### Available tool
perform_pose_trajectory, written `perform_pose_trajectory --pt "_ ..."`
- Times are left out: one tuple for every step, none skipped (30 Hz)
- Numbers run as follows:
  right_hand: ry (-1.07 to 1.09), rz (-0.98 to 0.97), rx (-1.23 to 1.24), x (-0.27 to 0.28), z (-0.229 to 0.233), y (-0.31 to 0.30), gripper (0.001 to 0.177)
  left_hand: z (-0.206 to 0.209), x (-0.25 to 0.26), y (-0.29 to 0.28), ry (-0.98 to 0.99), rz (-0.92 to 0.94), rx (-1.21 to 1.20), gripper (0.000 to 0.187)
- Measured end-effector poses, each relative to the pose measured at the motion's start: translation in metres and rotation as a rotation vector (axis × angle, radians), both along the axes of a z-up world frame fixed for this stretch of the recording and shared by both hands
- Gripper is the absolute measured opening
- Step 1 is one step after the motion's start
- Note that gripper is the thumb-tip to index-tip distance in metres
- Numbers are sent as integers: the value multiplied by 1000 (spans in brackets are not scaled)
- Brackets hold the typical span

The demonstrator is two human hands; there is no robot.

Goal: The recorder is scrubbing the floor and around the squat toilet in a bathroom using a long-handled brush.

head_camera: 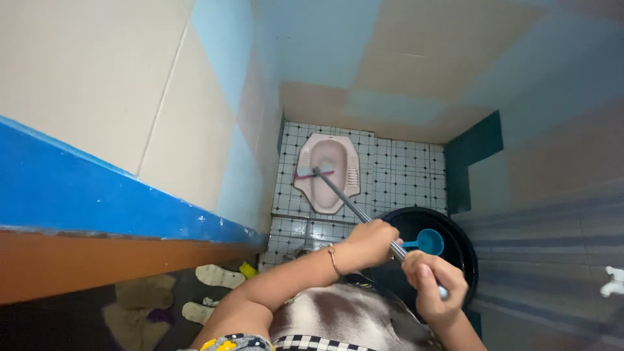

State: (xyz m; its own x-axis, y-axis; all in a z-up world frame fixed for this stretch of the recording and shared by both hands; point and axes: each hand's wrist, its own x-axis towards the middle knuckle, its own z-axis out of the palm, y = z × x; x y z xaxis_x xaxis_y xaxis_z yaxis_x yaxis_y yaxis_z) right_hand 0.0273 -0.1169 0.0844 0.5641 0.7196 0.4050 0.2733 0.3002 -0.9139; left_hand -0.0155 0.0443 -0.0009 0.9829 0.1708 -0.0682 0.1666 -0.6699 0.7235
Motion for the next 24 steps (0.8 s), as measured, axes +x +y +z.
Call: perform_pose_trajectory --pt "0 -2 -1 2 -9 3 23 -13 3 3 0 -2 -1 33" --pt "-10 -10 -57 4 -18 7 21 -26 5 7 -63 29 39 32" --pt "-19 -18 -114 5 -27 10 20 -38 6 11 -125 61 80 31" --pt "-20 -15 -113 8 -38 15 20 -47 8 16 -125 65 80 31" --pt "-49 -20 -141 11 -50 19 21 -56 10 21 -124 101 60 30" --pt "-78 -28 -167 13 -62 24 22 -64 11 27 -122 135 39 28" --pt "-79 -26 -167 14 -71 29 22 -82 15 32 -122 137 39 28" --pt "-125 -5 -187 16 -79 35 21 -100 19 38 -155 145 71 28" --pt "-170 15 -206 18 -88 40 21 -117 22 44 -187 152 104 28" --pt "-171 24 -205 19 -93 43 21 -117 20 47 -187 160 104 28" --pt "-218 73 -89 19 -98 45 20 -118 18 50 -175 148 101 28" --pt "-264 122 30 20 -103 49 21 -118 16 54 -163 135 99 29" --pt "-265 129 33 20 -102 48 21 -121 17 55 -164 141 102 29" --pt "-241 100 -32 19 -102 47 20 -124 18 55 -197 125 101 28" --pt "-217 73 -98 18 -101 46 19 -127 19 55 -230 108 101 27" --pt "-215 80 -98 17 -99 42 19 -119 19 53 -227 116 100 27" --pt "-194 34 -133 16 -97 38 19 -110 18 51 -200 97 137 29" --pt "-174 -10 -167 16 -95 35 19 -102 19 50 -173 79 175 31" --pt "-173 0 -166 15 -82 31 19 -88 16 45 -170 89 176 31" --pt "-150 -45 -188 14 -69 26 19 -73 13 40 -133 65 139 31" --pt "-128 -89 -209 13 -56 20 20 -59 10 34 -95 42 102 30" --pt "-125 -88 -210 9 -38 15 20 -37 5 28 -93 43 102 30" --pt "-76 -76 -192 6 -20 9 19 -15 1 21 -29 4 62 26" --pt "-27 -68 -172 4 -1 4 20 7 -2 15 33 -38 23 23"
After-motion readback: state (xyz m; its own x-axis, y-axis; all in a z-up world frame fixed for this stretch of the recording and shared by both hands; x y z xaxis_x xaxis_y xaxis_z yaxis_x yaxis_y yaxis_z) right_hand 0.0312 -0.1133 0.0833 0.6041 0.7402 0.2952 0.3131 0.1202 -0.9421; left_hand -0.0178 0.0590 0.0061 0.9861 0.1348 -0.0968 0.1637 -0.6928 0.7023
